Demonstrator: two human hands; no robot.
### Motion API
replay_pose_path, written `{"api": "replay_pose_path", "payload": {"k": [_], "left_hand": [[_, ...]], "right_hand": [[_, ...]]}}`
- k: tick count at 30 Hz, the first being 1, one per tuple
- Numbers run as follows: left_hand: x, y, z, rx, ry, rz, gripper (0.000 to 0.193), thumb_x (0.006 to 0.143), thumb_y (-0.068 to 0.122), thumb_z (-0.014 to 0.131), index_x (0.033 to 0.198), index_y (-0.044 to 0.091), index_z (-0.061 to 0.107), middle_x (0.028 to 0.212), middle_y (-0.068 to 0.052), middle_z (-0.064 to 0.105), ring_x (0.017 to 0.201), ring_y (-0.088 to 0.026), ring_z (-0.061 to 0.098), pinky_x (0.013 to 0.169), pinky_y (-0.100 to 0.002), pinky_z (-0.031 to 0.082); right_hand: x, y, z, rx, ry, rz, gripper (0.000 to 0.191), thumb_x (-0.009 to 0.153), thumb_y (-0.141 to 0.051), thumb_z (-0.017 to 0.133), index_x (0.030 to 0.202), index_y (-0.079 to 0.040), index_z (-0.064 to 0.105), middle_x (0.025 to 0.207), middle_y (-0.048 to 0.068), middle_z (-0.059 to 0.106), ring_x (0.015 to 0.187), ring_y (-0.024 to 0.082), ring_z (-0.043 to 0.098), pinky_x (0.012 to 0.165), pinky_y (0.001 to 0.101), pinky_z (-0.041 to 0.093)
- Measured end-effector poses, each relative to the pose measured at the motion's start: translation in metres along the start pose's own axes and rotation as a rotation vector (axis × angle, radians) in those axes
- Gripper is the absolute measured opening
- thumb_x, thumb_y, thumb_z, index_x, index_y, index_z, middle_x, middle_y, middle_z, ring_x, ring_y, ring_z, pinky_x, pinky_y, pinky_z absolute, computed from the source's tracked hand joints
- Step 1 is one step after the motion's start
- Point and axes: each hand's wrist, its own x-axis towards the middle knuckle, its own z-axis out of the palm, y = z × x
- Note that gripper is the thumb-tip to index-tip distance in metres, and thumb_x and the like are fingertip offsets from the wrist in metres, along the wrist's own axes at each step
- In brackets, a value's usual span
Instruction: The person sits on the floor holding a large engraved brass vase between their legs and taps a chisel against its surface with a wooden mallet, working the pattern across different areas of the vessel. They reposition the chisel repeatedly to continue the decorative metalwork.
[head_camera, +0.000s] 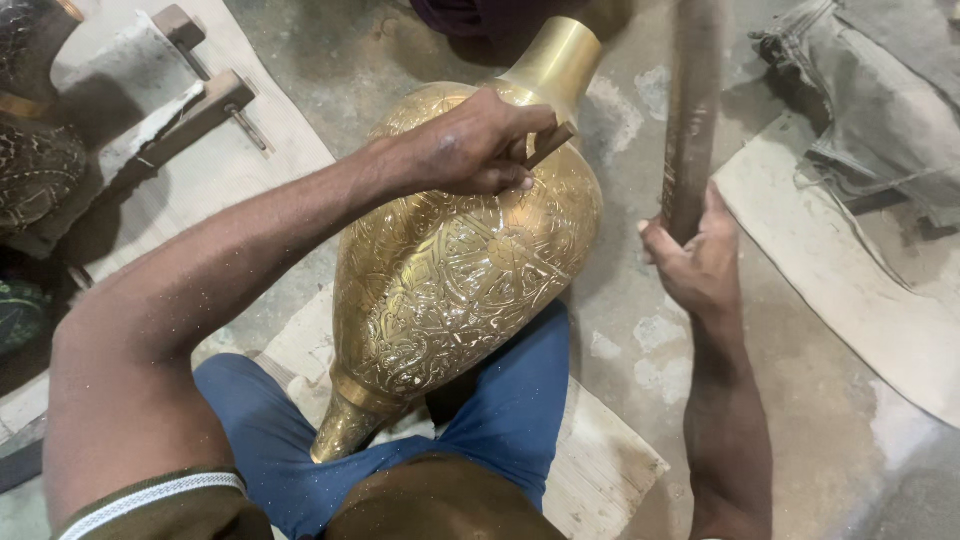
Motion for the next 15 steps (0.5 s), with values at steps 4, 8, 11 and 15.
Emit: {"api": "replay_pose_path", "payload": {"k": [4, 8, 11, 15], "left_hand": [[-0.001, -0.001, 0.000, -0.016, 0.000, -0.038, 0.035, 0.090, 0.011, 0.081, 0.113, 0.004, 0.056, 0.074, -0.009, 0.074, 0.072, -0.021, 0.077, 0.058, -0.039, 0.061], [-0.003, -0.001, 0.001, -0.016, 0.015, -0.038, 0.036, 0.087, 0.010, 0.082, 0.111, 0.003, 0.056, 0.077, -0.011, 0.075, 0.074, -0.023, 0.078, 0.059, -0.040, 0.061], [-0.002, 0.001, 0.001, -0.008, 0.020, -0.034, 0.030, 0.088, 0.012, 0.082, 0.102, 0.006, 0.057, 0.081, -0.010, 0.076, 0.075, -0.022, 0.079, 0.062, -0.038, 0.064], [-0.002, 0.005, 0.001, -0.024, 0.031, -0.049, 0.031, 0.089, 0.012, 0.082, 0.104, 0.004, 0.056, 0.079, -0.011, 0.074, 0.074, -0.023, 0.078, 0.060, -0.039, 0.062]], "right_hand": [[-0.001, -0.001, 0.011, 0.209, 0.067, 0.018, 0.035, 0.090, 0.000, 0.073, 0.120, 0.004, 0.055, 0.085, 0.007, 0.066, 0.070, 0.014, 0.066, 0.061, 0.0301, 0.056], [0.002, -0.017, -0.001, 0.196, 0.020, 0.043, 0.056, 0.087, -0.004, 0.071, 0.139, 0.002, 0.052, 0.084, 0.004, 0.065, 0.066, 0.013, 0.066, 0.057, 0.0304, 0.058], [0.004, -0.025, -0.017, -0.246, -0.058, -0.269, 0.060, 0.077, 0.000, 0.080, 0.136, 0.001, 0.066, 0.099, 0.012, 0.074, 0.083, 0.018, 0.073, 0.076, 0.0337, 0.058], [0.003, -0.024, -0.014, -0.079, 0.006, -0.047, 0.061, 0.080, -0.004, 0.079, 0.140, -0.002, 0.065, 0.096, 0.016, 0.074, 0.083, 0.021, 0.070, 0.075, 0.0318, 0.056]]}}
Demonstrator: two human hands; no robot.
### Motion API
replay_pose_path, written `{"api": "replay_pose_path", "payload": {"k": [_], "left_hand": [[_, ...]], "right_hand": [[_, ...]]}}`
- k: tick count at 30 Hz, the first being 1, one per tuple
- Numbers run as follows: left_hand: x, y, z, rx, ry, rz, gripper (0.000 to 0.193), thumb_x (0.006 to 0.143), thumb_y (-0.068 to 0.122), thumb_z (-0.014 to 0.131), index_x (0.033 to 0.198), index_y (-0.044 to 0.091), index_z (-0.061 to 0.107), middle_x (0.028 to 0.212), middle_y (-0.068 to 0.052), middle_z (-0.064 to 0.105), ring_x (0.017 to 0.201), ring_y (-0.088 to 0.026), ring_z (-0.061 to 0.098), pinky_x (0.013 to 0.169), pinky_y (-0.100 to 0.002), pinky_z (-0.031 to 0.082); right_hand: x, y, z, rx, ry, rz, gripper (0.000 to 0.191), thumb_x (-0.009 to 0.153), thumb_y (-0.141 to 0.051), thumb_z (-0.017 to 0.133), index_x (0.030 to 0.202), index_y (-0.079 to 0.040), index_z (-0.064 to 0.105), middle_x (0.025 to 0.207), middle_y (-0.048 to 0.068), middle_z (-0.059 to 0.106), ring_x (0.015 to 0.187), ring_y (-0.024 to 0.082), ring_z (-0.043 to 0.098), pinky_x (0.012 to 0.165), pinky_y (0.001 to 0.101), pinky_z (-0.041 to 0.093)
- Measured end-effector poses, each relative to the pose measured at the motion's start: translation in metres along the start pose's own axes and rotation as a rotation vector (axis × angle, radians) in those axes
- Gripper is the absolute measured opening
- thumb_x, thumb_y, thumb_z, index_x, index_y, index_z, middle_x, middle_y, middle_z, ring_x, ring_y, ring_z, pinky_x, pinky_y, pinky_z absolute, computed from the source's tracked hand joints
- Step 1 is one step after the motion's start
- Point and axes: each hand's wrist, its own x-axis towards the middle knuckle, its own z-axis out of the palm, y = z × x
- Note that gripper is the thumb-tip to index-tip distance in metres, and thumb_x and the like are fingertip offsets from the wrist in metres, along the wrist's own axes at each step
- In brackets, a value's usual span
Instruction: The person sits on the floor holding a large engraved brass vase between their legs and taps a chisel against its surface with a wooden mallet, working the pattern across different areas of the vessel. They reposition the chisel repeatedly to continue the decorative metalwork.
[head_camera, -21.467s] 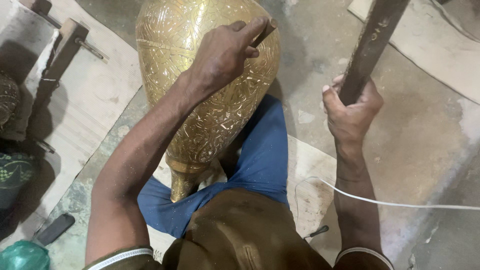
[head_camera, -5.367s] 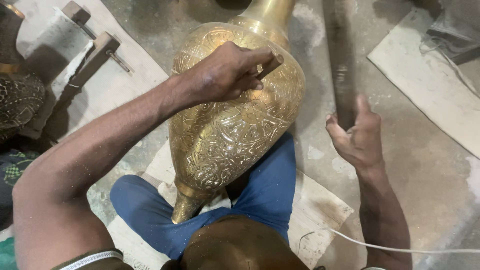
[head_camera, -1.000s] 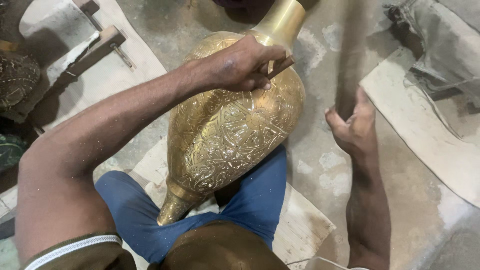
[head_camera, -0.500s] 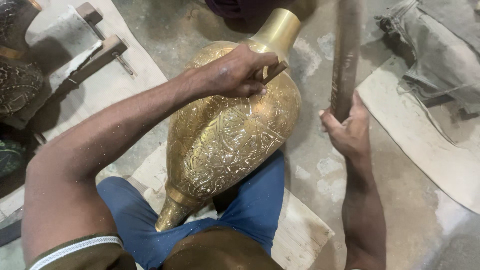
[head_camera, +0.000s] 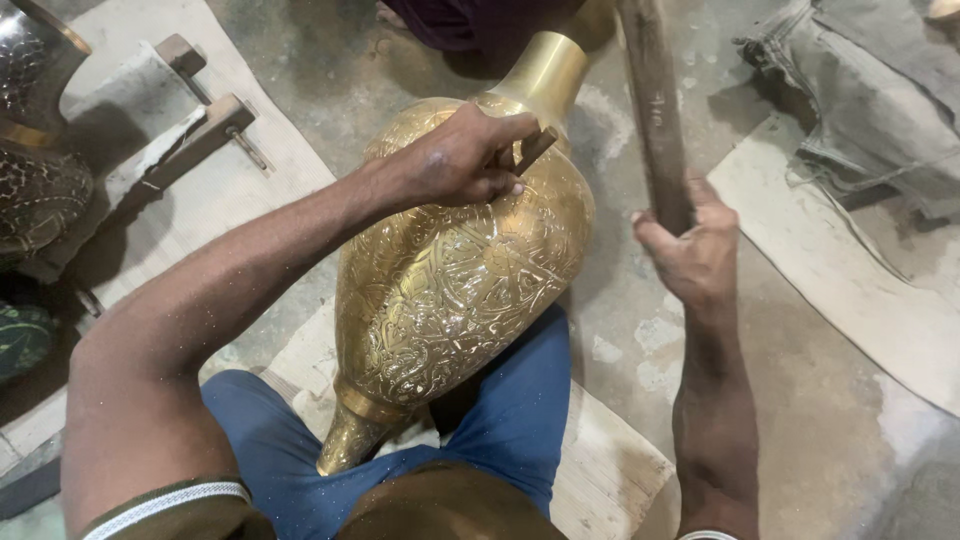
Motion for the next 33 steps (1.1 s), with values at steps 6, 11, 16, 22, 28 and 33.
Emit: {"api": "replay_pose_path", "payload": {"k": [6, 11, 16, 22, 28, 33], "left_hand": [[-0.001, 0.005, -0.002, 0.057, 0.002, -0.020, 0.029, 0.091, 0.008, 0.081, 0.105, 0.002, 0.055, 0.069, -0.011, 0.071, 0.064, -0.026, 0.074, 0.055, -0.046, 0.054], [-0.003, 0.020, 0.000, -0.016, 0.095, -0.001, 0.027, 0.098, -0.003, 0.068, 0.119, 0.006, 0.053, 0.092, -0.016, 0.074, 0.084, -0.026, 0.077, 0.069, -0.035, 0.069], [-0.021, 0.035, -0.001, -0.293, 0.359, -0.227, 0.040, 0.100, 0.002, 0.069, 0.131, 0.003, 0.045, 0.091, -0.016, 0.073, 0.084, -0.026, 0.079, 0.073, -0.037, 0.072], [-0.054, 0.040, 0.047, -0.262, 0.455, -0.214, 0.028, 0.105, 0.003, 0.066, 0.125, 0.003, 0.046, 0.099, -0.018, 0.075, 0.091, -0.024, 0.081, 0.079, -0.035, 0.070], [-0.069, 0.036, 0.084, -0.063, 0.497, -0.217, 0.021, 0.107, 0.006, 0.070, 0.119, 0.005, 0.052, 0.097, -0.014, 0.078, 0.085, -0.021, 0.081, 0.069, -0.032, 0.074], [-0.068, 0.036, 0.096, 0.020, 0.538, -0.069, 0.023, 0.107, 0.004, 0.069, 0.124, 0.005, 0.054, 0.097, -0.013, 0.075, 0.087, -0.023, 0.079, 0.071, -0.032, 0.072]], "right_hand": [[-0.010, 0.010, 0.001, -0.065, 0.040, -0.243, 0.059, 0.082, -0.002, 0.078, 0.139, 0.002, 0.063, 0.111, 0.019, 0.074, 0.099, 0.020, 0.073, 0.087, 0.0301, 0.057], [-0.041, 0.024, 0.007, -0.026, 0.063, -0.066, 0.052, 0.081, 0.000, 0.074, 0.133, 0.002, 0.069, 0.094, 0.014, 0.075, 0.080, 0.016, 0.070, 0.072, 0.0298, 0.055], [-0.091, 0.037, 0.018, 0.491, 0.084, 0.260, 0.028, 0.086, -0.007, 0.078, 0.106, 0.004, 0.063, 0.080, 0.007, 0.066, 0.063, 0.012, 0.062, 0.054, 0.0262, 0.047], [-0.134, 0.037, 0.050, 0.771, 0.171, 0.196, 0.044, 0.086, -0.010, 0.078, 0.123, 0.000, 0.056, 0.081, 0.005, 0.066, 0.063, 0.011, 0.065, 0.054, 0.0223, 0.049], [-0.146, 0.024, 0.035, 0.628, 0.143, 0.156, 0.058, 0.090, -0.008, 0.080, 0.140, 0.006, 0.055, 0.091, 0.007, 0.068, 0.075, 0.012, 0.067, 0.067, 0.0252, 0.056], [-0.144, -0.004, 0.017, 0.228, 0.232, -0.213, 0.064, 0.092, -0.005, 0.087, 0.148, 0.000, 0.056, 0.117, 0.016, 0.074, 0.096, 0.018, 0.074, 0.086, 0.0254, 0.059]]}}
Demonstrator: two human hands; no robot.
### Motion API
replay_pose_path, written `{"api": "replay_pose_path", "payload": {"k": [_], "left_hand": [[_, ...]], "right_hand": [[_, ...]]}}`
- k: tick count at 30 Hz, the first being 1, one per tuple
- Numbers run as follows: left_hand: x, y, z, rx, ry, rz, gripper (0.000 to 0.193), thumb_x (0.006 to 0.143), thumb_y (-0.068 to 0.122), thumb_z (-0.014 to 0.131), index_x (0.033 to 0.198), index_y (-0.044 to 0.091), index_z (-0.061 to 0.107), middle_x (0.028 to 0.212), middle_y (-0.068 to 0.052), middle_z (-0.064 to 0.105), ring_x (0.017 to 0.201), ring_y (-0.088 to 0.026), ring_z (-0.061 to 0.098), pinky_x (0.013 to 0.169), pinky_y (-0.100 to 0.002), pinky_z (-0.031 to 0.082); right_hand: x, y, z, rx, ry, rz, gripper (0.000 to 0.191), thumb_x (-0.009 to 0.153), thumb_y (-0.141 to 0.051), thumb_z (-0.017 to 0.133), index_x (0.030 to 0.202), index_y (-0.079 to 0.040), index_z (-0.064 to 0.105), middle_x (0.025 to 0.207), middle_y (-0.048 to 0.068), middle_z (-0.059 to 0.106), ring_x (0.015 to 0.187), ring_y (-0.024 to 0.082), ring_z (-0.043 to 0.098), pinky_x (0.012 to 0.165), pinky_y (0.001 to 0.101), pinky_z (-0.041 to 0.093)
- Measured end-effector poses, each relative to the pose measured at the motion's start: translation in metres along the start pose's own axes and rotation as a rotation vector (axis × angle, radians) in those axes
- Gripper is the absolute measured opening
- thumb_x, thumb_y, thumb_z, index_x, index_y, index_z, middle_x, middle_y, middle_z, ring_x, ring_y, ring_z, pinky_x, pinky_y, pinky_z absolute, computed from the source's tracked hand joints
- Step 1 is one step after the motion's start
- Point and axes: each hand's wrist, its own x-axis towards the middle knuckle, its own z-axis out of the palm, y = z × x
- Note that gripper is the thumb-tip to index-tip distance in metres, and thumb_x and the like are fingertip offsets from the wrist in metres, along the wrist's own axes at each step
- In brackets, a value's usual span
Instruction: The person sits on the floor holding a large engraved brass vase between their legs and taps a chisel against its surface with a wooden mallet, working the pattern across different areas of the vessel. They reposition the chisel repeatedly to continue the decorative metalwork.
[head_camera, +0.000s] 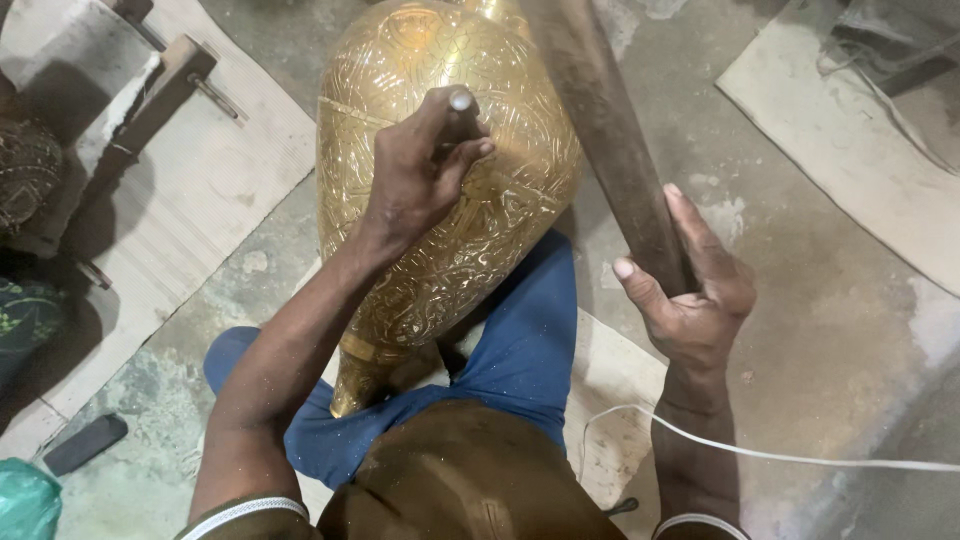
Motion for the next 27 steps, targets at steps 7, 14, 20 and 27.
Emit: {"api": "replay_pose_path", "payload": {"k": [7, 14, 20, 27], "left_hand": [[0.004, 0.003, 0.010, 0.048, 0.009, -0.011, 0.030, 0.109, -0.003, 0.062, 0.136, 0.008, 0.054, 0.095, -0.011, 0.071, 0.092, -0.024, 0.079, 0.076, -0.031, 0.069], [0.006, 0.006, 0.010, 0.074, 0.017, 0.007, 0.034, 0.106, -0.003, 0.065, 0.137, 0.006, 0.057, 0.093, -0.010, 0.071, 0.091, -0.024, 0.079, 0.074, -0.030, 0.073], [0.003, 0.000, 0.015, 0.107, 0.058, 0.013, 0.033, 0.106, 0.000, 0.068, 0.136, 0.006, 0.056, 0.097, -0.011, 0.072, 0.086, -0.021, 0.078, 0.066, -0.027, 0.072], [-0.001, -0.005, 0.016, 0.072, 0.092, -0.006, 0.024, 0.109, 0.003, 0.068, 0.130, 0.004, 0.056, 0.093, -0.012, 0.072, 0.080, -0.021, 0.078, 0.061, -0.028, 0.069]], "right_hand": [[0.015, -0.034, -0.013, -0.097, 0.067, -0.066, 0.057, 0.089, 0.002, 0.090, 0.138, -0.010, 0.066, 0.115, 0.016, 0.075, 0.094, 0.016, 0.074, 0.078, 0.0243, 0.059], [0.033, -0.024, -0.013, -0.057, 0.188, -0.190, 0.055, 0.085, 0.001, 0.085, 0.136, -0.011, 0.068, 0.093, 0.008, 0.074, 0.074, 0.008, 0.068, 0.060, 0.0221, 0.051], [0.048, -0.035, -0.018, -0.223, -0.017, -0.210, 0.047, 0.093, 0.003, 0.087, 0.135, -0.009, 0.069, 0.090, 0.008, 0.073, 0.074, 0.011, 0.069, 0.059, 0.0214, 0.052], [0.067, -0.074, -0.012, -0.213, -0.106, -0.248, 0.038, 0.096, 0.002, 0.086, 0.129, -0.008, 0.069, 0.091, 0.008, 0.072, 0.078, 0.011, 0.071, 0.063, 0.0222, 0.052]]}}
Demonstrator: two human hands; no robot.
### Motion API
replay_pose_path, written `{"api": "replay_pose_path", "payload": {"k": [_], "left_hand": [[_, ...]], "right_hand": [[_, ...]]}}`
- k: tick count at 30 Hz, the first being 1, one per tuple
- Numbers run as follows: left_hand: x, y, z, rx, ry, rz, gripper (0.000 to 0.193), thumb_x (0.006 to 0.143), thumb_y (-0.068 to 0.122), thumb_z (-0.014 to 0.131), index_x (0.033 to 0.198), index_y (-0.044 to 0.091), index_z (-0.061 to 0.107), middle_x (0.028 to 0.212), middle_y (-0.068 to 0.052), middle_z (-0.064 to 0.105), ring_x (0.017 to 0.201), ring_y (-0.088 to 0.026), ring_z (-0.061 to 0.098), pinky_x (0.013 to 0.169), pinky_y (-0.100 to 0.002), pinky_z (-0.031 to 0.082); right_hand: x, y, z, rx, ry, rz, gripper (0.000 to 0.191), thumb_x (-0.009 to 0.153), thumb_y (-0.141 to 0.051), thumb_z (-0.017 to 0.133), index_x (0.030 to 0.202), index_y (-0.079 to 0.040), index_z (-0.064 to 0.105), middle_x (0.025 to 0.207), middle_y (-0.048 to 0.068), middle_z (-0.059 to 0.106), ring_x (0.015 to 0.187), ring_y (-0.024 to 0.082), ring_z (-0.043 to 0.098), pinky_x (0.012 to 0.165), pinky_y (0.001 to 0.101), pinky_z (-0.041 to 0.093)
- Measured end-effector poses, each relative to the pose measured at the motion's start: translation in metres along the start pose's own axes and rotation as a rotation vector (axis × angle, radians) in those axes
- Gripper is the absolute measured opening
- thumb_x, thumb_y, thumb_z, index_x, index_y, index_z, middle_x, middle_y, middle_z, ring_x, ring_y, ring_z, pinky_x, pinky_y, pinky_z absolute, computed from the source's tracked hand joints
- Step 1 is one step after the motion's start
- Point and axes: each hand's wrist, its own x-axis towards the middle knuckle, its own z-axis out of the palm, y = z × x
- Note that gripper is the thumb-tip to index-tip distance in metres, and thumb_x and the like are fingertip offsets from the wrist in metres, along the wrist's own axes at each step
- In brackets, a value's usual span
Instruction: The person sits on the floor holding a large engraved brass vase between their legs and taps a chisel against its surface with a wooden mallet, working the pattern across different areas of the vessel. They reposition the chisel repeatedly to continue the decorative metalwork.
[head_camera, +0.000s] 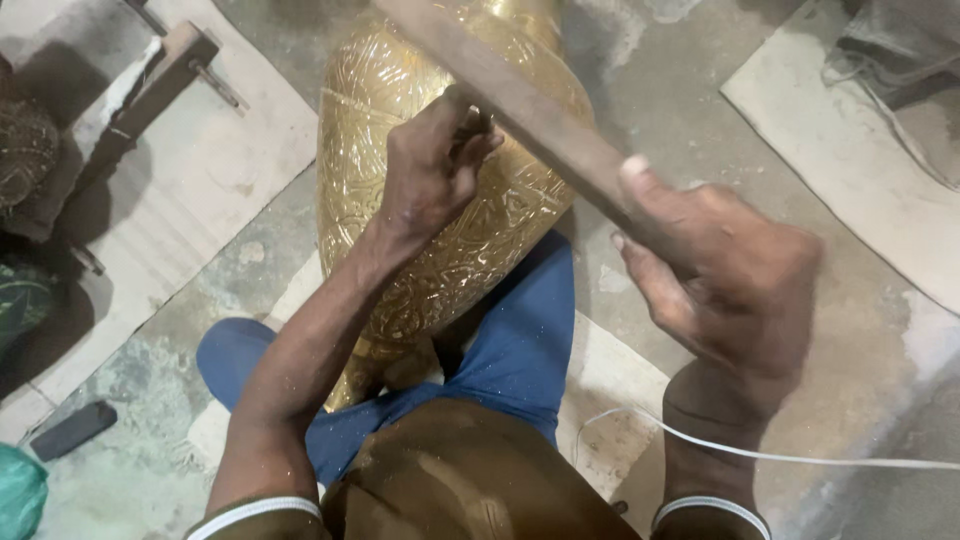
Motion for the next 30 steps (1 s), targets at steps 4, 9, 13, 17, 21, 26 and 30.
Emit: {"api": "replay_pose_path", "payload": {"k": [4, 9, 13, 17, 21, 26, 30], "left_hand": [[-0.001, -0.001, -0.001, -0.003, -0.019, -0.008, 0.024, 0.106, 0.005, 0.069, 0.126, 0.003, 0.056, 0.094, -0.013, 0.074, 0.084, -0.022, 0.078, 0.066, -0.029, 0.070], [-0.002, 0.000, -0.002, -0.004, -0.027, -0.043, 0.021, 0.107, 0.004, 0.070, 0.123, 0.003, 0.056, 0.090, -0.013, 0.074, 0.078, -0.021, 0.078, 0.063, -0.029, 0.072], [-0.001, 0.001, -0.002, 0.010, -0.005, -0.001, 0.029, 0.104, 0.006, 0.073, 0.126, 0.001, 0.056, 0.088, -0.014, 0.073, 0.077, -0.024, 0.077, 0.060, -0.031, 0.070], [-0.007, 0.004, -0.005, -0.076, -0.010, 0.061, 0.022, 0.107, 0.005, 0.067, 0.126, 0.002, 0.056, 0.099, -0.017, 0.075, 0.088, -0.026, 0.079, 0.073, -0.033, 0.072], [-0.008, 0.005, -0.007, -0.079, -0.034, -0.010, 0.011, 0.109, 0.005, 0.067, 0.113, 0.002, 0.057, 0.090, -0.016, 0.073, 0.079, -0.023, 0.078, 0.066, -0.030, 0.073], [0.010, 0.008, -0.018, -0.133, 0.037, -0.123, 0.011, 0.107, 0.002, 0.064, 0.113, 0.000, 0.056, 0.083, -0.015, 0.074, 0.071, -0.021, 0.079, 0.061, -0.030, 0.068], [0.031, 0.012, -0.028, -0.224, -0.186, -0.094, 0.021, 0.106, 0.004, 0.065, 0.121, 0.001, 0.051, 0.095, -0.017, 0.074, 0.083, -0.024, 0.079, 0.069, -0.033, 0.073]], "right_hand": [[0.013, -0.009, 0.003, -0.019, 0.140, -0.022, 0.042, 0.087, 0.005, 0.087, 0.124, -0.003, 0.068, 0.082, 0.011, 0.071, 0.069, 0.013, 0.066, 0.057, 0.0259, 0.048], [0.020, -0.029, 0.002, -0.184, -0.068, -0.009, 0.042, 0.083, 0.000, 0.090, 0.122, -0.003, 0.072, 0.082, 0.013, 0.073, 0.066, 0.015, 0.068, 0.056, 0.0284, 0.052], [0.030, -0.034, 0.007, 0.104, 0.173, -0.019, 0.035, 0.097, 0.004, 0.085, 0.127, -0.007, 0.069, 0.096, 0.015, 0.075, 0.078, 0.013, 0.071, 0.062, 0.0245, 0.056], [0.018, -0.026, 0.004, -0.115, -0.117, 0.033, 0.042, 0.086, -0.005, 0.089, 0.125, -0.008, 0.075, 0.097, 0.012, 0.076, 0.076, 0.013, 0.072, 0.061, 0.0247, 0.055], [-0.020, -0.015, 0.009, 0.015, 0.066, 0.107, 0.037, 0.084, -0.001, 0.086, 0.117, -0.004, 0.070, 0.089, 0.012, 0.073, 0.073, 0.015, 0.070, 0.060, 0.0280, 0.052], [-0.071, 0.008, 0.013, 0.203, 0.222, 0.349, 0.036, 0.092, -0.002, 0.084, 0.124, -0.004, 0.069, 0.104, 0.012, 0.075, 0.093, 0.017, 0.074, 0.081, 0.0277, 0.060], [-0.100, 0.046, 0.038, 0.658, 0.104, 0.593, 0.024, 0.090, -0.005, 0.076, 0.111, -0.001, 0.065, 0.091, 0.006, 0.074, 0.078, 0.012, 0.070, 0.069, 0.0257, 0.058]]}}
